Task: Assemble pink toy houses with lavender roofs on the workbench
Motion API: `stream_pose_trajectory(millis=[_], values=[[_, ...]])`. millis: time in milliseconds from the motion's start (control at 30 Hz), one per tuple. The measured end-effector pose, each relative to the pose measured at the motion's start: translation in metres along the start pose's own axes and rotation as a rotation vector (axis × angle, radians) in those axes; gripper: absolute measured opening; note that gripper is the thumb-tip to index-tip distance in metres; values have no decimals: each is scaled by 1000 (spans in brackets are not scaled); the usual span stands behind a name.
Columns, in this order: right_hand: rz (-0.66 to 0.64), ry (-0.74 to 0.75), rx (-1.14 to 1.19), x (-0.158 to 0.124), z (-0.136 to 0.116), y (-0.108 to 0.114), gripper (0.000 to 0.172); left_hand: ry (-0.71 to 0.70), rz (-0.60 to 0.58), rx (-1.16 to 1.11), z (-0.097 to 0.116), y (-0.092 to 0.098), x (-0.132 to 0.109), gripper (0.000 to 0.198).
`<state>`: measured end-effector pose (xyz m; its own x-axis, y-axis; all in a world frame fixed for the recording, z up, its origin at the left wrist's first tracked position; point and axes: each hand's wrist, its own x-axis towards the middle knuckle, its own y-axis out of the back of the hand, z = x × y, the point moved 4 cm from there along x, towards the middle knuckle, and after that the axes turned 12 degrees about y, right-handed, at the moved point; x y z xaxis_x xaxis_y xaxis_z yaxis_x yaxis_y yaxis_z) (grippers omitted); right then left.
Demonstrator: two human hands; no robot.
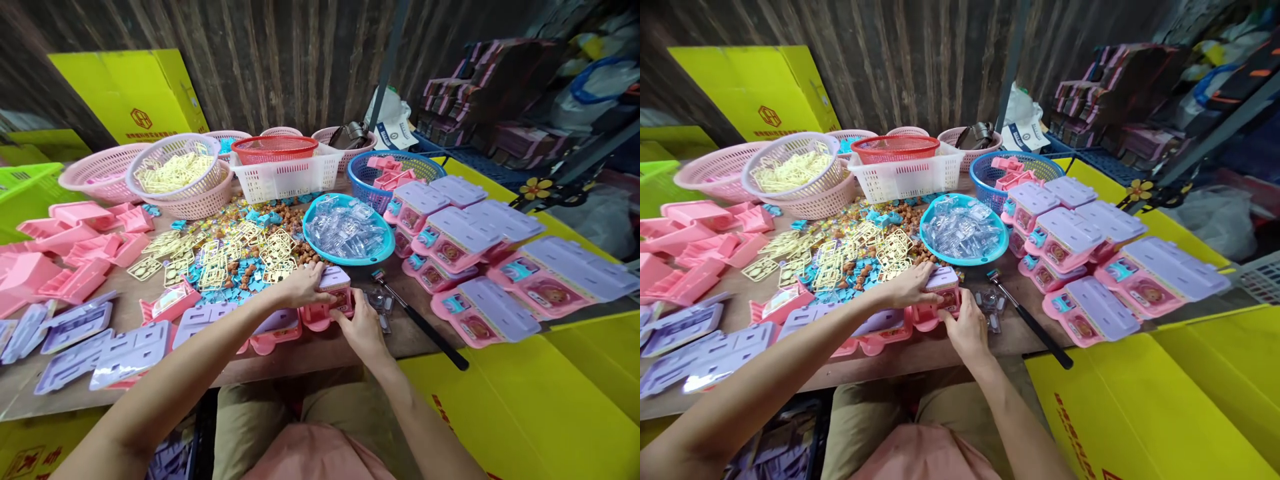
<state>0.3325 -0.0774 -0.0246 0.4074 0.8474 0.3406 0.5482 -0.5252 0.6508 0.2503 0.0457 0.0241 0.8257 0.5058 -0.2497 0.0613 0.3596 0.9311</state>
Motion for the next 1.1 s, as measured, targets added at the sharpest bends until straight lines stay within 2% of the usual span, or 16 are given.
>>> stream_pose_trajectory(millis=[67, 100, 233, 333, 433, 533, 633, 700, 800, 933, 1033, 1100], values=[[-99, 82, 19, 4, 9, 11, 27, -7, 44, 43, 3, -4, -7, 60], [-104, 117, -13, 6, 15, 18, 27, -8, 70, 68, 6, -7, -11, 62], [-85, 110, -416, 12, 43, 41, 34, 19, 161, 140, 20, -21, -27, 71], [-178, 71, -541, 14, 59, 37, 35, 60, 180, 163, 26, -26, -37, 78], [-176, 72, -537, 15, 67, 31, 30, 60, 183, 175, 19, -22, -52, 95], [-141, 90, -499, 18, 72, 31, 26, 89, 185, 182, -4, -14, -73, 104], [-93, 114, -414, 23, 75, 35, 23, 159, 112, 198, -30, -12, -90, 91], [-61, 120, -347, 26, 78, 38, 16, 164, 65, 196, -40, -12, -95, 81], [-17, 114, -253, 30, 80, 42, 5, 121, 31, 157, -47, -7, -91, 78], [42, 110, -113, 34, 78, 55, 15, 92, -28, 40, -55, 4, -80, 80], [131, 99, -6, 33, 61, 73, 19, 107, -47, -12, -60, 9, -77, 80], [173, 81, 101, 27, 39, 80, 20, 98, -82, -63, -62, 11, -77, 79]])
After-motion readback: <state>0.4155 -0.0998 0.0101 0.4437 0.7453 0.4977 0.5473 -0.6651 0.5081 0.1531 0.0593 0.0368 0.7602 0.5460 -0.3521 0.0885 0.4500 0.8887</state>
